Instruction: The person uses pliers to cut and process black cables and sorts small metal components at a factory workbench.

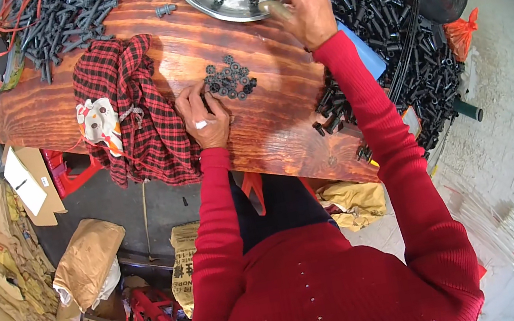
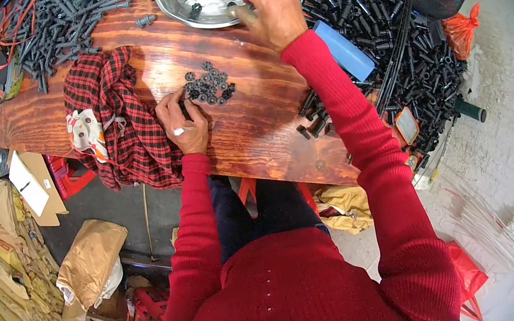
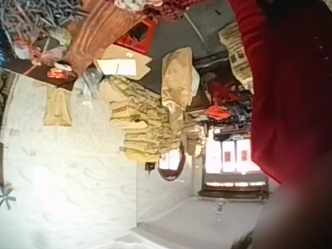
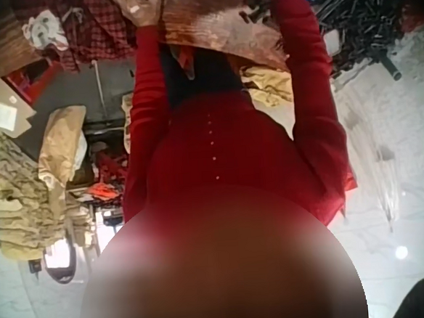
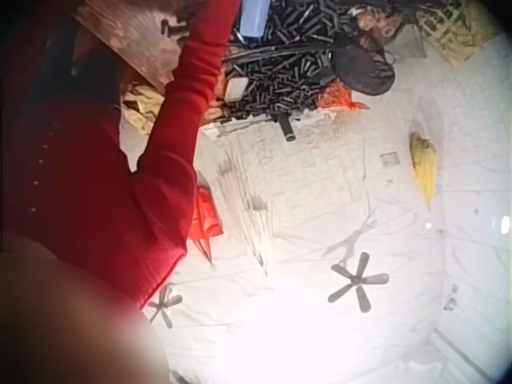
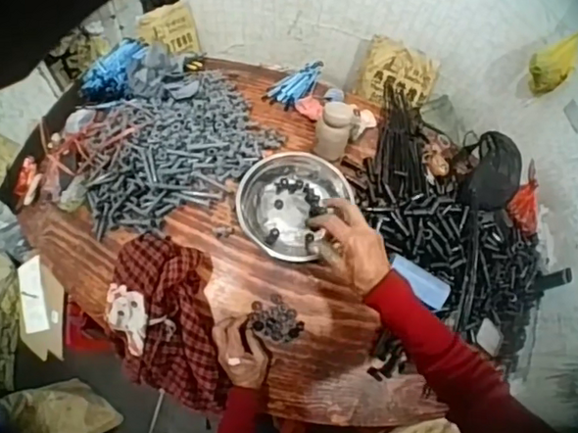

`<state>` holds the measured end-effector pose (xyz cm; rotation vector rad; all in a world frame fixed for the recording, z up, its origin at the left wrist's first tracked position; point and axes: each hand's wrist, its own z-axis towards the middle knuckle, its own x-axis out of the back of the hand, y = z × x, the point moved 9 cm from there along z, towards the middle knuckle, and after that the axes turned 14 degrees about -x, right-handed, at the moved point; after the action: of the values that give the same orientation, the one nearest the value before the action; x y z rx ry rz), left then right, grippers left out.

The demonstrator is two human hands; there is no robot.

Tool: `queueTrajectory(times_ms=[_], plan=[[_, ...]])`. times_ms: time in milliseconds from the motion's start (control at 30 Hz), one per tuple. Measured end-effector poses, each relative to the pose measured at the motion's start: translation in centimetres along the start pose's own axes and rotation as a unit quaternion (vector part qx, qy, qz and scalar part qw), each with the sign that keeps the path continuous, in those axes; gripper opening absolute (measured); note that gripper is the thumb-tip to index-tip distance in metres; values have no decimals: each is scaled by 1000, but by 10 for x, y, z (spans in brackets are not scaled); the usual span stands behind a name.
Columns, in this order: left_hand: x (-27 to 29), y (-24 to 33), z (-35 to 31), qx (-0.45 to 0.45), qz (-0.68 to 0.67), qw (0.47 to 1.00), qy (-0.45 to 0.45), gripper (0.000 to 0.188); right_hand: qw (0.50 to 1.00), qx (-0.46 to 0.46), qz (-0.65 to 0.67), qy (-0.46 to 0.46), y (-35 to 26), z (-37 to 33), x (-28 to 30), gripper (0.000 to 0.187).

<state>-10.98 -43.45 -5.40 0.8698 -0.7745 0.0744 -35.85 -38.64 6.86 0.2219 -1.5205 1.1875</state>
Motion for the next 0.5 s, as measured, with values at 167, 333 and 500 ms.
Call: queueTrajectory(times_ms=[167, 333, 500], plan=[[2, 1, 0, -17, 1, 1000, 12, 25, 987, 78, 28, -140, 0, -69, -50, 44], [0, 0, 0, -5, -14, 1000, 15, 27, 962, -32, 41, -269, 12, -112, -90, 50], [2, 1, 0, -15, -6, 1000, 19, 27, 967, -32, 37, -250, 20, -110, -97, 42]])
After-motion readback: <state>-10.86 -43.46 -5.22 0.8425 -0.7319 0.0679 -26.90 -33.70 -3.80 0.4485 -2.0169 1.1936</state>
